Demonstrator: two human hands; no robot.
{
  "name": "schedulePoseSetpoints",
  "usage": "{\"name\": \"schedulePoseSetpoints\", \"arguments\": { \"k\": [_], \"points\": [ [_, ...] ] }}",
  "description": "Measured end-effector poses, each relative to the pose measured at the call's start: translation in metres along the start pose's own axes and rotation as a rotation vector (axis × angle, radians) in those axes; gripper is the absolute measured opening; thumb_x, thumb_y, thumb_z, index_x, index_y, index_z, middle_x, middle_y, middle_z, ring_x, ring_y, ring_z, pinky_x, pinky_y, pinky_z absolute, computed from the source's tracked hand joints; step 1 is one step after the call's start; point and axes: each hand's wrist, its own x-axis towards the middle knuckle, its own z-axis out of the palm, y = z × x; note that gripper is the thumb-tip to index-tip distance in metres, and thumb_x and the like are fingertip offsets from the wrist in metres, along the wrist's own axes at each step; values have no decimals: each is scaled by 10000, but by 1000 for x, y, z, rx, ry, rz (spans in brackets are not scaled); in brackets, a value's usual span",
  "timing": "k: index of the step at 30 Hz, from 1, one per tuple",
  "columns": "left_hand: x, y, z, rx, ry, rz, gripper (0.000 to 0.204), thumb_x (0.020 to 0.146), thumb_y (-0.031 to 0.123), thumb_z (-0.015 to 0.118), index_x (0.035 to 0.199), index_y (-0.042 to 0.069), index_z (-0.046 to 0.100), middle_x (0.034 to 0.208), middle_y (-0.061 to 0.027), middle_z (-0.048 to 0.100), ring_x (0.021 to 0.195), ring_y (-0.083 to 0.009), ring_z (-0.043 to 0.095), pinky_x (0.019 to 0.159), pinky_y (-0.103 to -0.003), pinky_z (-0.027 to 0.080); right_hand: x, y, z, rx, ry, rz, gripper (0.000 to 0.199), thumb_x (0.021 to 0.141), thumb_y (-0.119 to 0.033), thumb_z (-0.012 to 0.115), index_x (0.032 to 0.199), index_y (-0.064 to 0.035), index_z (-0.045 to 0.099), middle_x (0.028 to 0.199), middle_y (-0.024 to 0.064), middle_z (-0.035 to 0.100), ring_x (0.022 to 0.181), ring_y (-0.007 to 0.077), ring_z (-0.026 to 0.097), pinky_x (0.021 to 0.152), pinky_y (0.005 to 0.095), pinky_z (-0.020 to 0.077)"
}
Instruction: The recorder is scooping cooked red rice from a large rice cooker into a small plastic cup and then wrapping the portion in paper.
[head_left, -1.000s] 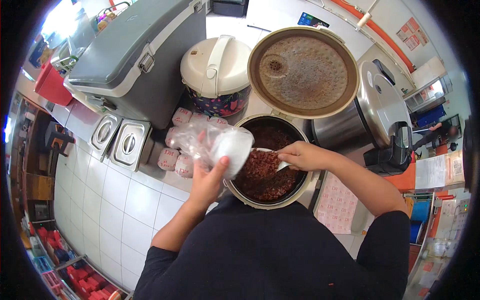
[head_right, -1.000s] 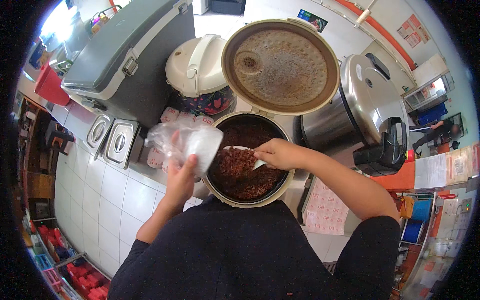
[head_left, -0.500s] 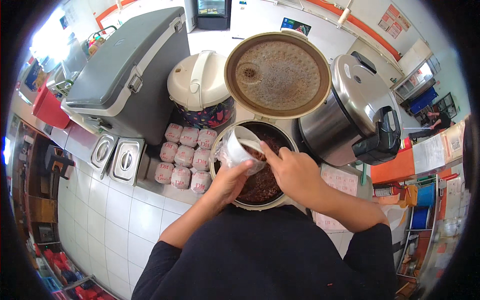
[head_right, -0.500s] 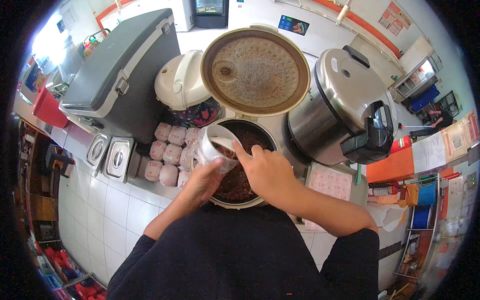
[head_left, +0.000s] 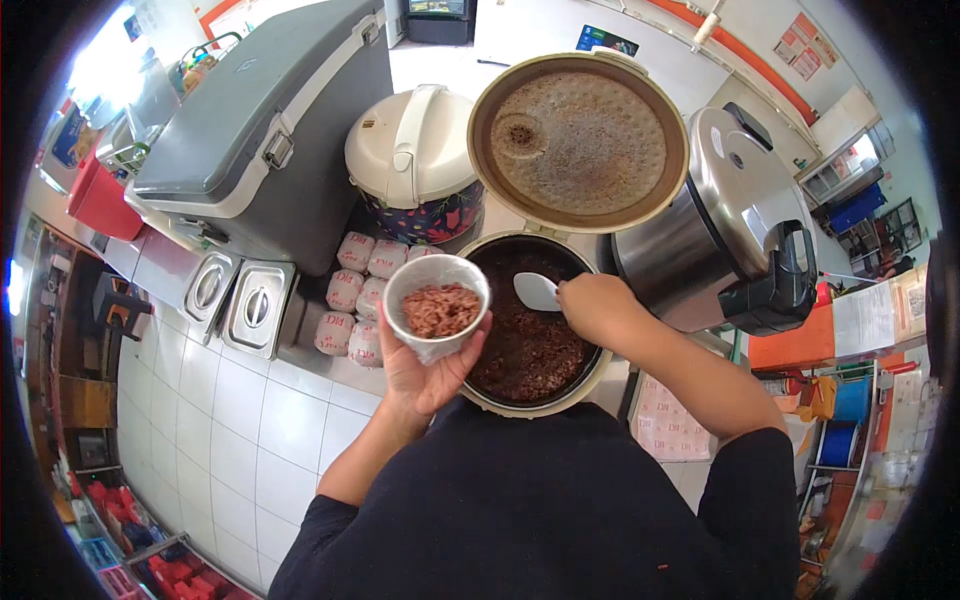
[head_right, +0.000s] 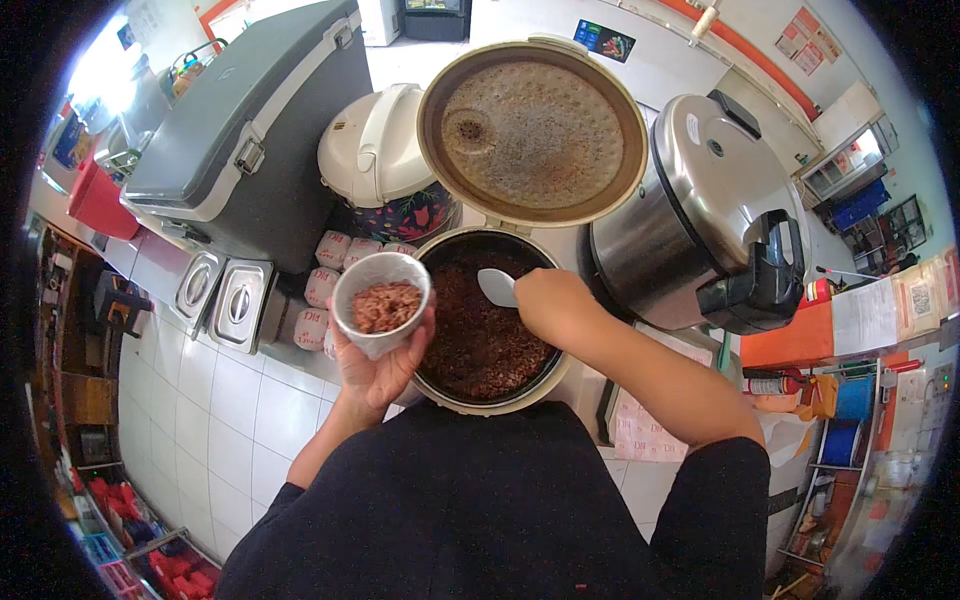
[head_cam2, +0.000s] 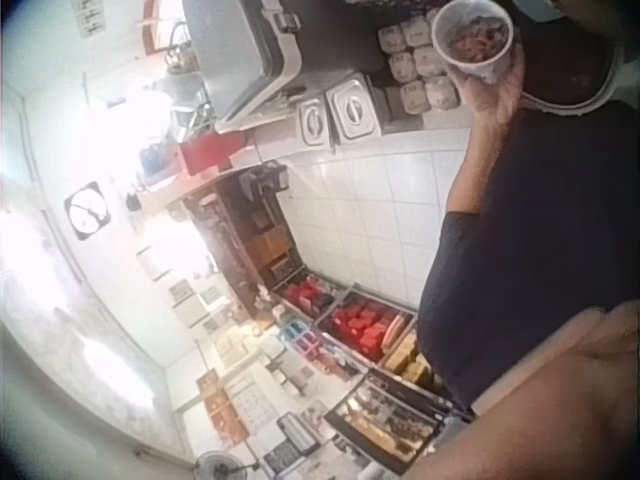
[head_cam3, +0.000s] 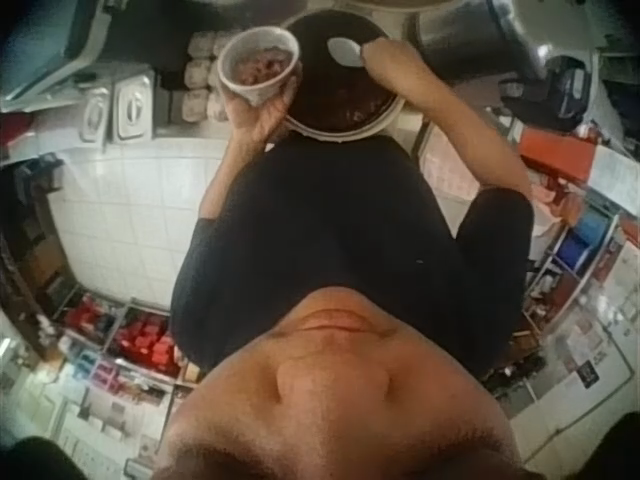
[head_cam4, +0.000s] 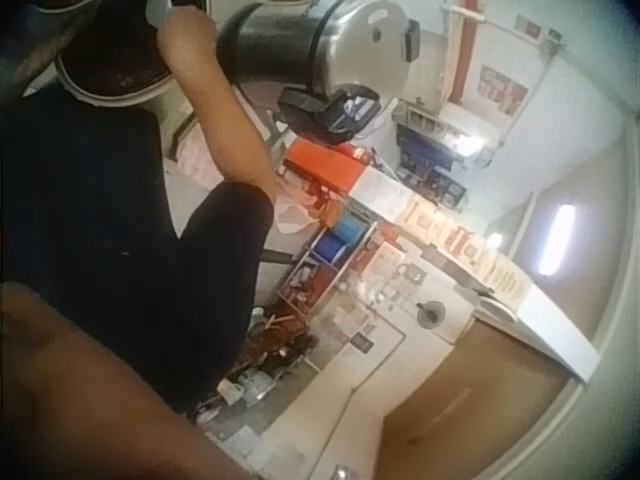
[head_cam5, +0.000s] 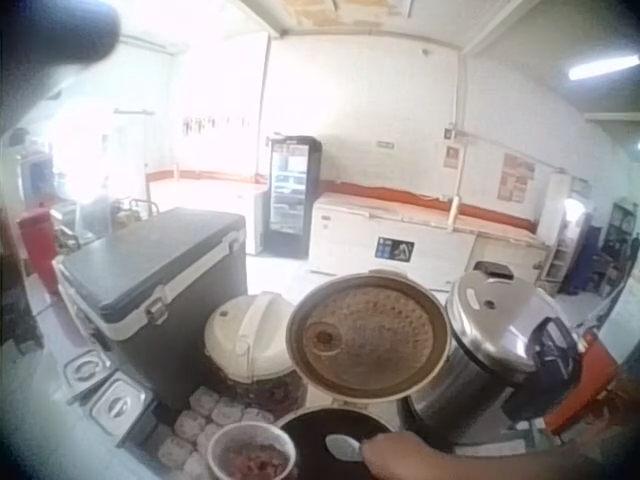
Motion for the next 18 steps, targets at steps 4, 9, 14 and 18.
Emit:
{"name": "schedulePoseSetpoints", "arguments": {
  "k": [4, 9, 14, 18],
  "points": [
    [-12, 28, -7, 238, -42, 222, 855, 740, 745, 413, 1311, 111, 364, 1204, -162, 503, 1078, -360, 519, 811, -413, 512, 37, 0, 19, 46, 20, -53, 187, 745, -115, 515, 687, 3, 649, 728, 224, 621, 680, 361, 623, 594, 437, 502],
    [-22, 37, -15, 400, 100, 389, 837, 732, 771, 373, 1316, 171, 365, 1262, -121, 468, 1148, -330, 467, 878, -503, 376, 63, -8, 29, 148, -111, -107, 243, 813, -216, 525, 786, -21, 667, 782, 204, 633, 749, 370, 620, 687, 458, 487],
    [-26, 37, -20, 358, 156, 384, 866, 710, 795, 373, 1330, 191, 345, 1325, -101, 410, 1227, -326, 391, 989, -571, 210, 58, -17, 41, 359, -256, -173, 262, 845, -273, 516, 891, -70, 675, 848, 177, 642, 811, 362, 614, 729, 441, 481],
    [-25, 37, -17, 369, 213, 398, 893, 687, 812, 379, 1333, 196, 341, 1324, -107, 412, 1230, -329, 388, 979, -595, 214, 47, -20, 42, 589, -346, -197, 276, 852, -271, 531, 963, -55, 662, 853, 191, 640, 788, 355, 618, 714, 407, 476]
  ]
}}
